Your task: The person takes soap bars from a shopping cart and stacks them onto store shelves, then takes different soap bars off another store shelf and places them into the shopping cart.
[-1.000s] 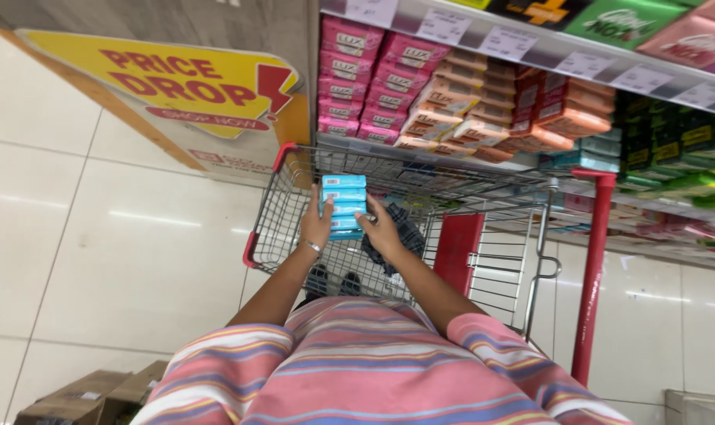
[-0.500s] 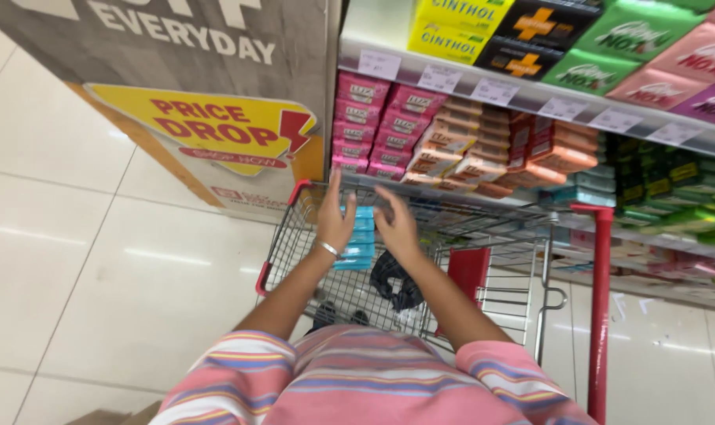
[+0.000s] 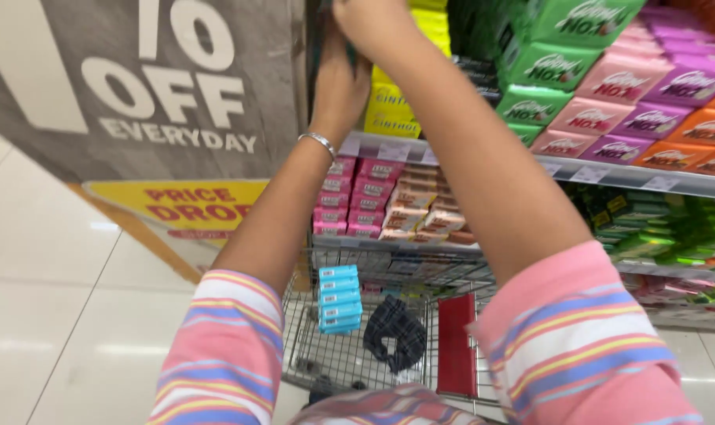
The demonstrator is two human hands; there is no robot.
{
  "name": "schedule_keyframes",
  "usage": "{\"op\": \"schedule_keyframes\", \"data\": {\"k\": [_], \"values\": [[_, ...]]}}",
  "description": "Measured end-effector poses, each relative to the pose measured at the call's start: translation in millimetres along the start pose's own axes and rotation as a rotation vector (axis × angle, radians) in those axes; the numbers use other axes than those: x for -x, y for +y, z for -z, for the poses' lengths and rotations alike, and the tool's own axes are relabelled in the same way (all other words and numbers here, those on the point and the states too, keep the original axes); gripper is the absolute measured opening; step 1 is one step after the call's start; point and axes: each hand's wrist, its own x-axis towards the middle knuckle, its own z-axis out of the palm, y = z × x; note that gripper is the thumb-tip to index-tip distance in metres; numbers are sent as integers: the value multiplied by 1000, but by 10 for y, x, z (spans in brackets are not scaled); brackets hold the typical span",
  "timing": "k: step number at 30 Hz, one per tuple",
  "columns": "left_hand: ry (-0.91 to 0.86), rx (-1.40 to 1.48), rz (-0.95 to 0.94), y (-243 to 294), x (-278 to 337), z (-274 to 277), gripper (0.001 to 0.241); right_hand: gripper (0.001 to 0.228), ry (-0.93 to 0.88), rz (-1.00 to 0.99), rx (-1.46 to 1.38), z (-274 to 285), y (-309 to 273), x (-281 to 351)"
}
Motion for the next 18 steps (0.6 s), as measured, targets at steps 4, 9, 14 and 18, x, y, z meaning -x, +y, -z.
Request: {"op": "schedule_keyframes", "data": {"k": [4,9,14,18], "values": [[9,-156,-8,-546,-109,-199,82,27,-20,57,32,-34,46,-292],[-27,-202,205,-773,-133,-322,107,59,-523,-47,224,62,111,-507],[-36,-46,322,-423,-138,-116,111,64,-780,-124,439,214,-191,-461],[-19,48,332,-534,-95,-178,104,62,-707,-93,408,101,27,-419]]}}
